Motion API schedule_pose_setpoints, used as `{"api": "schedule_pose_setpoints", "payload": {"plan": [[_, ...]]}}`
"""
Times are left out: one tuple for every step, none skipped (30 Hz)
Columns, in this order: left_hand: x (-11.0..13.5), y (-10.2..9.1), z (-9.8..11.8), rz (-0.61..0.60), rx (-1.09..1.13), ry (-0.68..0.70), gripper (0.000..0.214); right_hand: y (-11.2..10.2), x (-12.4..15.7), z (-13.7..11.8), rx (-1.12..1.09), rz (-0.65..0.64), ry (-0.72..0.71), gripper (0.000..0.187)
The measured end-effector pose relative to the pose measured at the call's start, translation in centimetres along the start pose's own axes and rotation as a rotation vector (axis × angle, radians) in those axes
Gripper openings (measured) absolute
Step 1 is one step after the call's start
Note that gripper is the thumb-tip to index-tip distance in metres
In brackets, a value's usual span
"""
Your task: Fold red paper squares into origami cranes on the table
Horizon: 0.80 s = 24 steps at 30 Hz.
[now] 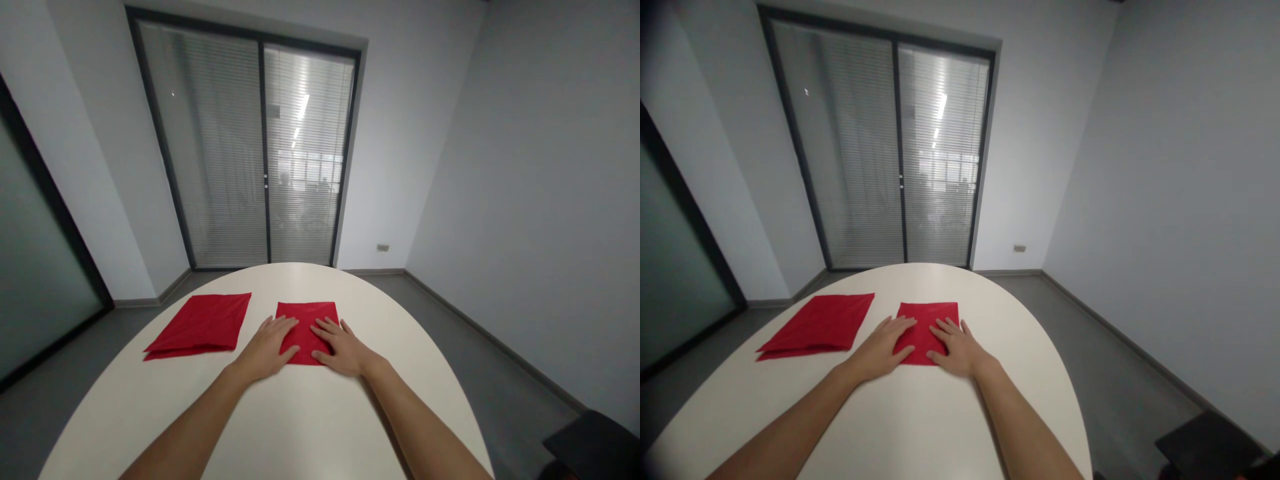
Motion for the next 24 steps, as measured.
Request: {"api": "schedule_pose_setpoints", "payload": {"plan": [[0.2, 0.1, 0.3, -0.044, 0.039, 0.04, 0.06, 0.0, 0.0, 0.2, -0.001, -0.005, 0.014, 0.076], [0.4, 0.1, 0.5, -0.083, 0.068, 0.064, 0.062, -0.1, 0.0, 0.4, -0.002, -0.006, 0.022, 0.076], [0.6, 0.2, 0.7, -0.114, 0.088, 0.075, 0.063, -0.1, -0.1, 0.4, -0.002, -0.007, 0.024, 0.078], [0.7, 0.3, 0.7, -0.132, 0.096, 0.076, 0.063, -0.2, -0.1, 0.5, -0.004, -0.009, 0.02, 0.079], [0.8, 0.4, 0.7, -0.135, 0.098, 0.069, 0.062, -0.2, 0.0, 0.5, -0.005, -0.009, 0.013, 0.081], [0.8, 0.4, 0.6, -0.131, 0.099, 0.061, 0.06, -0.3, 0.0, 0.5, -0.008, -0.009, 0.005, 0.084], [0.7, 0.4, 0.5, -0.122, 0.102, 0.053, 0.059, -0.4, 0.1, 0.5, -0.012, -0.009, -0.001, 0.086], [0.6, 0.5, 0.3, -0.111, 0.106, 0.043, 0.057, -0.6, 0.2, 0.6, -0.016, -0.01, -0.004, 0.088], [0.6, 0.5, 0.2, -0.1, 0.111, 0.031, 0.055, -0.7, 0.3, 0.6, -0.021, -0.012, -0.004, 0.09], [0.5, 0.5, 0.0, -0.093, 0.116, 0.019, 0.053, -0.8, 0.4, 0.8, -0.026, -0.016, -0.002, 0.091], [0.4, 0.5, -0.1, -0.09, 0.12, 0.008, 0.052, -0.9, 0.5, 0.9, -0.032, -0.02, 0.004, 0.091], [0.4, 0.5, -0.2, -0.091, 0.123, 0.0, 0.051, -1.0, 0.6, 1.1, -0.039, -0.026, 0.008, 0.09], [0.4, 0.4, -0.3, -0.092, 0.125, -0.004, 0.05, -1.1, 0.7, 1.3, -0.046, -0.03, 0.011, 0.088], [0.5, 0.3, -0.3, -0.096, 0.125, -0.003, 0.05, -1.2, 0.8, 1.5, -0.053, -0.031, 0.013, 0.085], [0.6, 0.2, -0.3, -0.1, 0.125, 0.001, 0.051, -1.4, 0.8, 1.7, -0.059, -0.03, 0.014, 0.081], [0.7, 0.1, -0.3, -0.105, 0.123, 0.008, 0.051, -1.4, 0.9, 2.0, -0.064, -0.028, 0.016, 0.076], [0.8, -0.1, -0.3, -0.112, 0.119, 0.018, 0.053, -1.5, 0.9, 2.2, -0.069, -0.025, 0.018, 0.072], [0.9, -0.2, -0.4, -0.121, 0.114, 0.029, 0.054, -1.5, 1.0, 2.4, -0.075, -0.022, 0.025, 0.068], [1.1, -0.4, -0.4, -0.131, 0.108, 0.04, 0.056, -1.6, 1.0, 2.7, -0.081, -0.015, 0.035, 0.065], [1.2, -0.5, -0.5, -0.138, 0.103, 0.049, 0.057, -1.6, 1.1, 2.9, -0.09, -0.008, 0.044, 0.061], [1.3, -0.7, -0.6, -0.14, 0.1, 0.053, 0.057, -1.7, 1.1, 3.1, -0.103, 0.001, 0.053, 0.057], [1.4, -0.9, -0.8, -0.136, 0.098, 0.051, 0.057, -1.7, 1.2, 3.3, -0.119, 0.011, 0.06, 0.054], [1.5, -1.0, -1.0, -0.127, 0.099, 0.044, 0.055, -1.7, 1.2, 3.5, -0.138, 0.022, 0.065, 0.051], [1.5, -1.2, -1.2, -0.116, 0.102, 0.034, 0.054, -1.8, 1.2, 3.6, -0.159, 0.035, 0.069, 0.048]]}}
Point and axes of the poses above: each hand's wrist, its own x-axis away from the middle knuckle, its own y-axis out of the palm, z = x × y, the point moved 6 cm from there along -x, towards the middle knuckle
